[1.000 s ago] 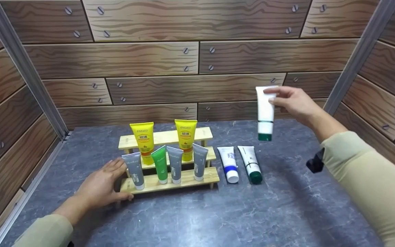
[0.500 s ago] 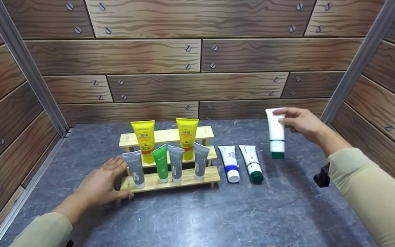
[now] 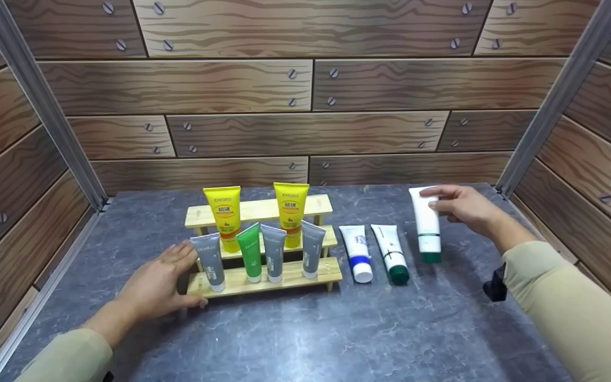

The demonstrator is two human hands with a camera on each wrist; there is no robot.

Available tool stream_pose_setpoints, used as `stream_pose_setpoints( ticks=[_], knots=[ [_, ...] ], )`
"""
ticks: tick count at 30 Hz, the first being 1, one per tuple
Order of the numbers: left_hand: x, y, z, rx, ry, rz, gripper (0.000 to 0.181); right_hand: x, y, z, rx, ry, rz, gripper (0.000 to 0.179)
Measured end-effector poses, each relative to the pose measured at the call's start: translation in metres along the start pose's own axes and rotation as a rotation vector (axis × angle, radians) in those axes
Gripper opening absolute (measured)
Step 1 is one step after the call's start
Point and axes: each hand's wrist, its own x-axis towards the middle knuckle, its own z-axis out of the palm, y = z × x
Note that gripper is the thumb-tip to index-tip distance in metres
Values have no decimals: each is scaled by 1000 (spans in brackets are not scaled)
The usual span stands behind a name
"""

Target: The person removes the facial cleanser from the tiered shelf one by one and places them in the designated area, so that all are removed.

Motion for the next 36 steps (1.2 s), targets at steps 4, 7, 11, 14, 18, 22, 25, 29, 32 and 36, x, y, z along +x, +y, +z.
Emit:
stream_pose_setpoints(
  ticks=[4, 7, 11, 14, 18, 22, 25, 29, 32, 36],
  knots=[
    [0, 0, 0, 1, -7, -10, 105, 1, 7, 2, -17, -23, 29, 51],
    [0, 0, 0, -2, -17, -19, 106, 1, 11, 4, -38, -37, 51, 52],
    [-1, 0, -1, -6, -30, -35, 107, 2, 18, 6, -39, -51, 71, 53],
    [-2, 0, -2, -7, -32, -38, 107, 3, 22, 8, -23, -50, 91, 52],
    [-1, 0, -2, -9, -30, -33, 106, 2, 26, 10, 2, -44, 117, 52],
    [-1, 1, -1, -13, -27, -26, 106, 3, 31, 13, 25, -50, 123, 53],
    [-2, 0, 0, -10, -19, -21, 106, 5, 35, 15, 35, -56, 124, 53],
    [-2, -1, 0, 2, -17, -20, 106, 7, 38, 17, 29, -56, 129, 54],
    [-1, -1, 0, 6, -21, -22, 108, 7, 40, 18, 15, -42, 136, 55],
    [-1, -1, 1, 2, -24, -27, 108, 7, 43, 21, 1, -17, 144, 57]
  ],
)
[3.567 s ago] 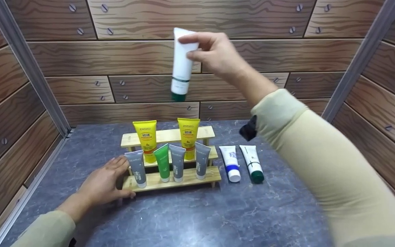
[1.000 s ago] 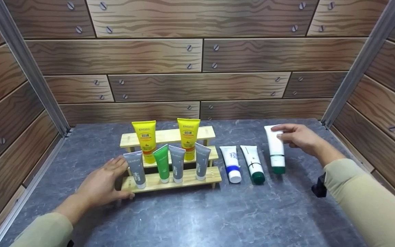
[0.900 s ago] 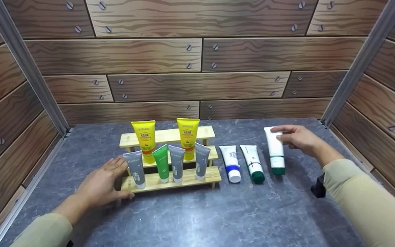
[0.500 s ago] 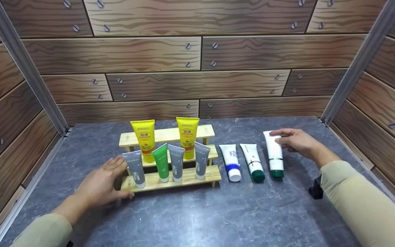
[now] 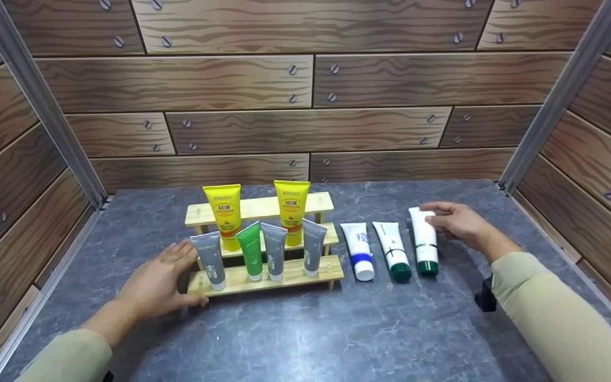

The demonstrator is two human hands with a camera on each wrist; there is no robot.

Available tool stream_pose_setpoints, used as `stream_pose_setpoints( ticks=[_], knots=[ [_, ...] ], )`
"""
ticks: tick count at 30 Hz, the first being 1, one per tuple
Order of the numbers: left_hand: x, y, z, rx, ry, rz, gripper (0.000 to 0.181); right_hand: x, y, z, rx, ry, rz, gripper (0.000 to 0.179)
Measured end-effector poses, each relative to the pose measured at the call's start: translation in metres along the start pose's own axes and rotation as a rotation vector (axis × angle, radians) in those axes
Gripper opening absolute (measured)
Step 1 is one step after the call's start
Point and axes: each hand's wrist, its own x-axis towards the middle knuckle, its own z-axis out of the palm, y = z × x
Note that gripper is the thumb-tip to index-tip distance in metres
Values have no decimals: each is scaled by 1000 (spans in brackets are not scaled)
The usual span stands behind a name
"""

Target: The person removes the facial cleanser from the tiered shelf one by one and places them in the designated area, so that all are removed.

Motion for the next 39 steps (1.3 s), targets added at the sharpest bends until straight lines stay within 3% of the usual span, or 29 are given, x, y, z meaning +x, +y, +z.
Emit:
stream_pose_setpoints(
  ticks=[20, 39],
  knots=[
    [1, 0, -1, -8, 11, 18, 104, 5, 14, 18, -61, 102, 0, 52],
    [1, 0, 0, -13, 8, 4, 106, 4, 15, 14, -100, 13, -11, 53]
  ],
)
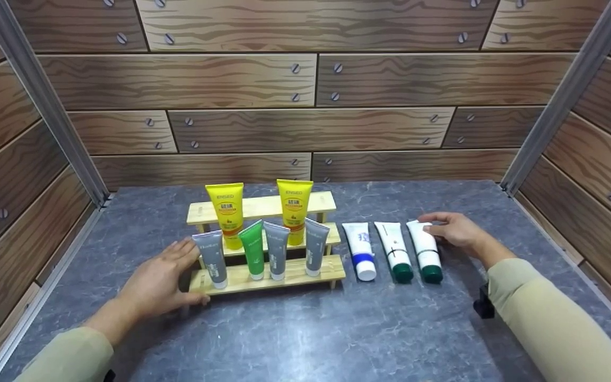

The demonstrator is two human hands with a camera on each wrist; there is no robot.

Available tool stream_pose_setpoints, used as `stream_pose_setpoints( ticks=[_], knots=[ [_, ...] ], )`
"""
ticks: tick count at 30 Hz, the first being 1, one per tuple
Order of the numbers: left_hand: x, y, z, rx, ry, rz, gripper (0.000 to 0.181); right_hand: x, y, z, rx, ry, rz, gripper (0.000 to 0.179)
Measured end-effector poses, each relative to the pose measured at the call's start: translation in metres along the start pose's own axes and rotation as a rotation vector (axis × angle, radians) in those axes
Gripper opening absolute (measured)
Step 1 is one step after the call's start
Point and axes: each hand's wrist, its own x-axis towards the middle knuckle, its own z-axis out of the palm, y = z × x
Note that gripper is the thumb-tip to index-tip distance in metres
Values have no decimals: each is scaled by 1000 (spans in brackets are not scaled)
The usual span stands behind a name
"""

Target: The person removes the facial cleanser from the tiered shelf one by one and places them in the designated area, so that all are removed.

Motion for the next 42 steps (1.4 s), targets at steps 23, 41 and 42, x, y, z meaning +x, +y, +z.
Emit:
stream_pose_setpoints(
  ticks=[23, 41, 42],
  knots=[
    [0, 1, -2, -5, -2, -1, 104, -2, 2, 3, -23, 61, 10, 57],
    [-1, 0, -1, 9, 15, 11, 104, -3, 6, 0, -10, 66, -12, 61],
    [-1, 0, -1, 13, 15, 12, 104, -3, 7, 0, -11, 60, -9, 63]
  ],
)
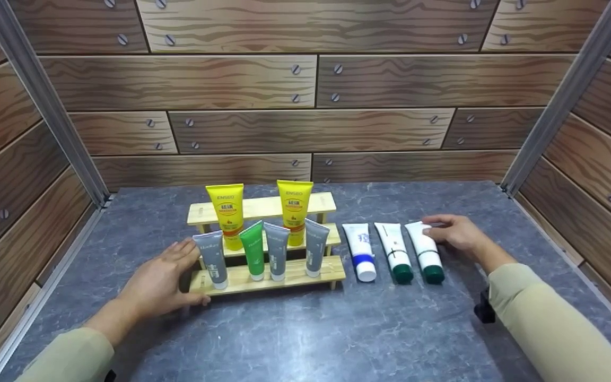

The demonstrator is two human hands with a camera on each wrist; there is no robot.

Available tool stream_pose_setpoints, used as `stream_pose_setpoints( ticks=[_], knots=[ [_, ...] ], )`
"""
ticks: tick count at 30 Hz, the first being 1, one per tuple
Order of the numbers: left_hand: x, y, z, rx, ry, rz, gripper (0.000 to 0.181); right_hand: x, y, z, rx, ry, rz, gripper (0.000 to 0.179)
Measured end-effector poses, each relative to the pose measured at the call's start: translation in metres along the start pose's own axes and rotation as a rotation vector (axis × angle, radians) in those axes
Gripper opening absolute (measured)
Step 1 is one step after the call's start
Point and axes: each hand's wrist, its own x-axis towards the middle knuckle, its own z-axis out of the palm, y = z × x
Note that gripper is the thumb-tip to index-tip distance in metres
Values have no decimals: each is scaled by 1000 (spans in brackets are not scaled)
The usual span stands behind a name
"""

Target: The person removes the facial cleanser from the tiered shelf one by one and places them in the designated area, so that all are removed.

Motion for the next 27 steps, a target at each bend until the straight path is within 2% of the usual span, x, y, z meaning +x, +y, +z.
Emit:
stream_pose_setpoints(
  ticks=[11, 18, 27],
  knots=[
    [1, 1, 1, 0, -6, -5, 106, -9, 6, -7, 1, -62, -7, 69],
    [0, 1, 1, 1, -12, -18, 108, -18, 5, -10, -29, -58, -1, 72],
    [0, 1, 0, -6, -16, -11, 106, -26, 6, -17, 17, -58, 15, 71]
  ],
)
